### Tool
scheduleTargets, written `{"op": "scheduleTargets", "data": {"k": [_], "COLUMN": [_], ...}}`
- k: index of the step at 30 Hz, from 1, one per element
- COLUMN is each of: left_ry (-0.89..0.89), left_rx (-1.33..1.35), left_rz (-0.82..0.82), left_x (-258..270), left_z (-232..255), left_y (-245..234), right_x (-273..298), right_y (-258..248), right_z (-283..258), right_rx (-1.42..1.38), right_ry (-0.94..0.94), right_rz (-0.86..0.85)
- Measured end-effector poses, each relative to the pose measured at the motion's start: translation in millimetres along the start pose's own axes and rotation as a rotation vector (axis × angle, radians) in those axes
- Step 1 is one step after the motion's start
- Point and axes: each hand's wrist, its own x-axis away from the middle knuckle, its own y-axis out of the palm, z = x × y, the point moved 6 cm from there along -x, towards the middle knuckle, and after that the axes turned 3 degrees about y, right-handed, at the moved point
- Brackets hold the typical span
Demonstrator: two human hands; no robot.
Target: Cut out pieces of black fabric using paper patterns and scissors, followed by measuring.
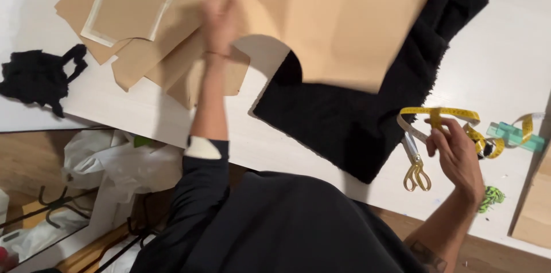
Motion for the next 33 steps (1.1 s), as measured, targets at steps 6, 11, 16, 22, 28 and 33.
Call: {"op": "scheduleTargets", "data": {"k": [6, 11, 16, 22, 28, 33], "left_ry": [0.005, -0.234, -0.016, 0.006, 0.028, 0.003], "left_rx": [0.132, 0.013, -0.561, -0.034, 0.139, 0.201], "left_rz": [0.531, 0.791, 0.787, -0.058, -0.67, -0.599], "left_x": [65, 153, 203, 179, 238, 245], "left_z": [-36, -81, -13, 120, 140, 121], "left_y": [-147, -214, -201, -11, 121, 126], "right_x": [-21, -18, -31, -38, -49, -85], "right_y": [31, 106, 148, 175, 167, 131], "right_z": [-45, -132, -148, -157, -153, -119], "right_rx": [0.229, 0.603, 0.599, 0.581, 0.44, 0.417], "right_ry": [-0.171, -0.198, -0.444, -0.414, -0.308, -0.224], "right_rz": [-0.154, -0.65, -0.863, -1.051, -1.108, -0.987]}}
